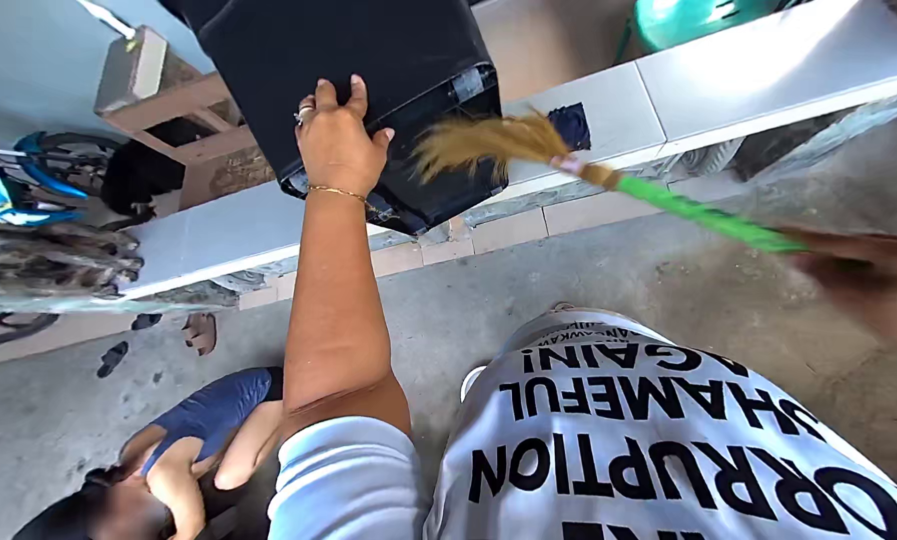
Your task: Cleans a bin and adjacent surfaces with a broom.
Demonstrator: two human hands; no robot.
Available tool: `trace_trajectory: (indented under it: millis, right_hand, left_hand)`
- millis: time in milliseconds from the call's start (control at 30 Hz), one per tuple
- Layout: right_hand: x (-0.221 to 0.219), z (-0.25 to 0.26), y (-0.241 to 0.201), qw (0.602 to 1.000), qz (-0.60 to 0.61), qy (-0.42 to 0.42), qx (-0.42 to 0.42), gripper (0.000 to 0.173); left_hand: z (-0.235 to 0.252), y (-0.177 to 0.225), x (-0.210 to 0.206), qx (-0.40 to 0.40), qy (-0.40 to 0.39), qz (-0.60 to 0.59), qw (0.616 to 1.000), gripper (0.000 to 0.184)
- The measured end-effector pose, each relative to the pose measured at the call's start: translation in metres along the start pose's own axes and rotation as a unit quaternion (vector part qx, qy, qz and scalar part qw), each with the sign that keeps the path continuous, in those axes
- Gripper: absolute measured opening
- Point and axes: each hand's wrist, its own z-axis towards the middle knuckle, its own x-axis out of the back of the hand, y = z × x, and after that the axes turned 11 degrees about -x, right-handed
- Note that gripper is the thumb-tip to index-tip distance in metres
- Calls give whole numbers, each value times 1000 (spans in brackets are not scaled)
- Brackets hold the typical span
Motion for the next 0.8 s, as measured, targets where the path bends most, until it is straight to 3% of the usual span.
trace_trajectory:
  millis: [100,167,267,333,433,500,567,633,667,733,800]
  right_hand:
    - [-75,27,-15,977,-82,-170,-101,31]
    - [-85,30,-3,962,-111,-219,-116,29]
    - [-42,6,49,991,-15,-118,-57,26]
    - [-10,-4,71,997,68,-35,-1,32]
    - [-10,-2,50,983,169,52,43,39]
    - [-41,3,24,993,116,19,30,31]
    - [-72,9,6,994,4,-102,-48,32]
    - [-75,14,0,974,-46,-190,-113,34]
    - [-67,14,4,972,-32,-197,-126,34]
    - [-40,5,21,986,47,-129,-93,33]
    - [-24,-4,37,983,184,5,5,31]
  left_hand:
    - [-3,1,1,-5,3,0,1000,68]
    - [-4,-2,2,-3,4,7,1000,68]
    - [-5,-4,-2,6,6,7,1000,67]
    - [-5,0,-3,11,13,-1,1000,68]
    - [-4,6,0,11,14,-7,1000,69]
    - [-4,7,0,1,15,-3,1000,69]
    - [-9,-2,-2,-31,36,6,999,68]
    - [-10,-15,-10,-75,69,14,995,68]
    - [-6,-24,-18,-93,83,11,992,68]
    - [2,-43,-35,-110,102,-7,989,70]
    - [5,-50,-37,-102,88,-35,990,72]
